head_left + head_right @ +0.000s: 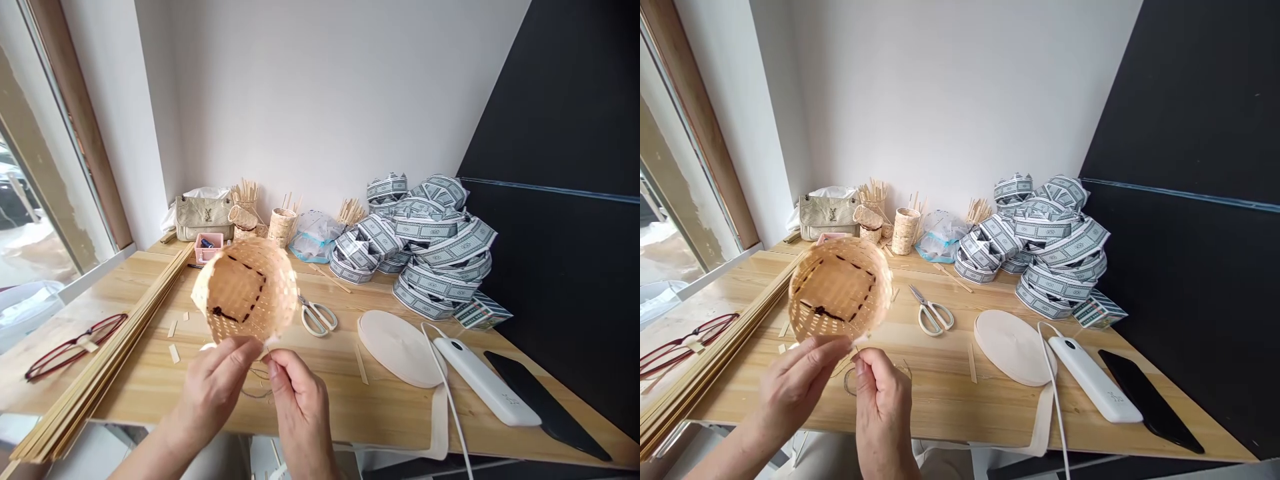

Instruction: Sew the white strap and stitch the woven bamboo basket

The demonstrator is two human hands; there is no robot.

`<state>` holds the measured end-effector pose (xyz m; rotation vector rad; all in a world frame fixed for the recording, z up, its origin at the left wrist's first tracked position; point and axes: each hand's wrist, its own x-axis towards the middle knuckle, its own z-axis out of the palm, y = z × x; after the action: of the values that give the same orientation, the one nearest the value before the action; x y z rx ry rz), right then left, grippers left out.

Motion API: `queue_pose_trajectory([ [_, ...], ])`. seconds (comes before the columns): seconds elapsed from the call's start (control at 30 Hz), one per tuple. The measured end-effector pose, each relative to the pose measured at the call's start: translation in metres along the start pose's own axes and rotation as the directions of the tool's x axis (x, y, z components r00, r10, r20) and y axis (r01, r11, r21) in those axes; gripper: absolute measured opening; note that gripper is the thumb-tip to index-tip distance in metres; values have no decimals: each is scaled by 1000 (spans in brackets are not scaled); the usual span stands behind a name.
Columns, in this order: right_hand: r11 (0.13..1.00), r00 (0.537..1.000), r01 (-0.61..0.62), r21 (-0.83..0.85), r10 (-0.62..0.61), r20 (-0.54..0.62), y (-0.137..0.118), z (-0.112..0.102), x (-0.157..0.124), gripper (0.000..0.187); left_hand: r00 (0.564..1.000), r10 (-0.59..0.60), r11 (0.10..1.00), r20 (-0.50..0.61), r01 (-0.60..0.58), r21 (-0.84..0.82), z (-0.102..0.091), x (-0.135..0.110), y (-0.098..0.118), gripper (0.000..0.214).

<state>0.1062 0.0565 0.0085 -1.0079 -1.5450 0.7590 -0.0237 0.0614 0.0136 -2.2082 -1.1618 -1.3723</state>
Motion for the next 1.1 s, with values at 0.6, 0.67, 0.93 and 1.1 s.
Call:
queue_pose_trajectory([
  [0.6,701,891,-455,550,361,276,4,0,6,31,990,140,988,26,-141,55,15,-7,-10,21],
  [0.67,717,865,-501,485,395,309,6,-4,7,32,982,179,982,64,-182,42,12,-7,-13,23],
  [0.93,969,996,14,-248,-35,-78,6,-57,16,17,918,360,917,167,-381,115,-6,-5,-29,34],
  [1.1,684,987,-69,-726,151,49,20,-82,48,18,885,375,905,276,-414,97,-17,-15,-41,38],
])
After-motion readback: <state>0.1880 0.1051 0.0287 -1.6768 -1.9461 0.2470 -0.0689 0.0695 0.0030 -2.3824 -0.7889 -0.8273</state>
